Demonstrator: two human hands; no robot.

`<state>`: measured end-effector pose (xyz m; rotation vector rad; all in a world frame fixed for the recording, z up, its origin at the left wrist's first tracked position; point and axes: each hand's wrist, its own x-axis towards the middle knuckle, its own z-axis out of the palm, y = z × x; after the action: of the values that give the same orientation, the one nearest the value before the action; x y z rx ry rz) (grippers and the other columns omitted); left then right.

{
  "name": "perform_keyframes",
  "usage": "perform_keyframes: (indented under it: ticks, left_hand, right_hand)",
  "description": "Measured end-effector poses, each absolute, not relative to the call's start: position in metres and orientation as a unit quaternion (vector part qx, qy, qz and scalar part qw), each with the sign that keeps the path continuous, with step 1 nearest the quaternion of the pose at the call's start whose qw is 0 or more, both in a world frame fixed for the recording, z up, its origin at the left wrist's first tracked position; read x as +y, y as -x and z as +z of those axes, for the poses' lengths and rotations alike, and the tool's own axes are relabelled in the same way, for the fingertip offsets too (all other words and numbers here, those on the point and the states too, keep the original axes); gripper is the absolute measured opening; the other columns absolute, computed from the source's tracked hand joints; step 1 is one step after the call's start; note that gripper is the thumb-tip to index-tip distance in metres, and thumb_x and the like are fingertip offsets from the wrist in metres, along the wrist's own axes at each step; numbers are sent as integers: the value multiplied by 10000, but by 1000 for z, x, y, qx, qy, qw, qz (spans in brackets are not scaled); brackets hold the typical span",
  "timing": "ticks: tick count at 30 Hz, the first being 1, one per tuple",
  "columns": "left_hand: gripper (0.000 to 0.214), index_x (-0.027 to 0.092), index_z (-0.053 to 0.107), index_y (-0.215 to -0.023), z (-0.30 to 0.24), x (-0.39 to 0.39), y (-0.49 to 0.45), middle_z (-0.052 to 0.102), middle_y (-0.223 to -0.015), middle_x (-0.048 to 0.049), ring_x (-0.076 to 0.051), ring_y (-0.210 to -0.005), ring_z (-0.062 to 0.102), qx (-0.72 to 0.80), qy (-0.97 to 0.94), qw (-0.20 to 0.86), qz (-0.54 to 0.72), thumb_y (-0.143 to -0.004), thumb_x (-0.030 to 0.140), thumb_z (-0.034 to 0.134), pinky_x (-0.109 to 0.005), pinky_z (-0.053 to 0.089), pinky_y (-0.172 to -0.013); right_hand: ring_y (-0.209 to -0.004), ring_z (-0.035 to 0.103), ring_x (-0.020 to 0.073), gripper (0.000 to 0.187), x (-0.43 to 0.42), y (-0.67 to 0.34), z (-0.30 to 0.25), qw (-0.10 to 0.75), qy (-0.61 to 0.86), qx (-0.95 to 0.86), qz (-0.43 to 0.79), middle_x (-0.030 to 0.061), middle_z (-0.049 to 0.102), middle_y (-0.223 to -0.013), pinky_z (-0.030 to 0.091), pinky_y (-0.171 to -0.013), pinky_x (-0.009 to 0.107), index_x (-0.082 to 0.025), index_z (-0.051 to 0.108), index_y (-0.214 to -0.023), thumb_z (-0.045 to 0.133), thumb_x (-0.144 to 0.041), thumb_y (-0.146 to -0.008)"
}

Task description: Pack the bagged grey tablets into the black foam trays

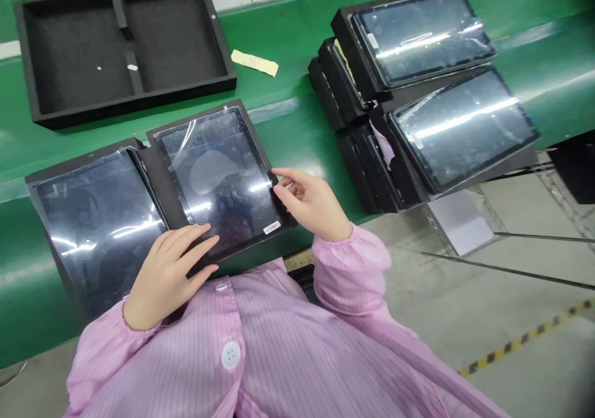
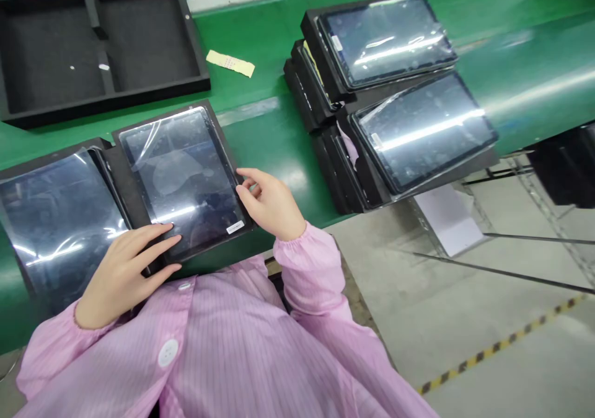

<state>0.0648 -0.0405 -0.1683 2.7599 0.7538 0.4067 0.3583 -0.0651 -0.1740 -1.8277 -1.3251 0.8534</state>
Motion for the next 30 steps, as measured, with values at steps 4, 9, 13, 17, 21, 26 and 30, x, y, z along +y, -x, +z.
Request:
perform_keyframes:
  ticks: [4,9,13,17,21,26,30]
  left_hand:
    - [365,167,618,-1230,-173,-44,-62,665,-1278,-126,-263,-1174,622,260,-944,129,157,-880,243,689,-429,520,-957]
    - [479,173,534,-1372,-174,-56,-60,587,-1415,-140,-309,-1258,585,266,-958,56,92,-921,311,620,-515,421,-1079]
    - [503,220,515,-1409,-176,-62,-57,554,-1461,-104,-300,-1302,559,271,-961,-3,54,-918,115,548,-516,372,-1114]
    - [524,221,514,-1416,-179,-62,-56,547,-1472,-86,-293,-1325,540,261,-964,-11,50,-914,72,503,-514,364,-1127]
    - [503,220,539,-1395,-183,-55,-53,565,-1456,-78,-278,-1320,546,254,-965,-14,63,-919,72,480,-491,372,-1130]
    - [504,215,500,-1427,-184,-45,-49,559,-1460,-90,-258,-1346,529,243,-968,-2,65,-943,100,417,-466,405,-1127]
    - [525,179,472,-1436,-182,-46,-49,573,-1440,-113,-265,-1343,530,233,-970,-24,70,-929,60,411,-482,434,-1110]
  right_hand:
    - [-702,635,169,449,-3,-362,-174,284,693,-621,230,64,688,-921,547,-847,400,-127,627,-1281,623,-255,-851]
    - [-1064,610,272,374,84,-368,-180,285,633,-701,163,131,624,-1167,493,-972,456,-169,665,-1215,651,-302,-866]
    - [-1116,577,289,155,107,-371,-177,279,604,-731,150,117,640,-1134,455,-1012,480,-191,731,-972,651,-273,-867]
    - [-1029,610,262,71,83,-355,-156,278,595,-740,144,93,685,-1035,463,-954,427,-177,680,-841,612,-159,-854]
    - [-705,626,197,129,14,-315,-123,215,588,-748,221,51,700,-823,464,-694,326,-166,625,-951,506,-140,-905]
    - [-624,617,82,46,-76,-267,-110,238,235,-833,440,-34,709,-793,453,-578,176,-211,586,-893,548,-193,-911]
    - [-918,696,97,36,-91,-239,-124,297,108,-789,527,69,749,-994,496,-828,108,-171,537,-920,521,-185,-949]
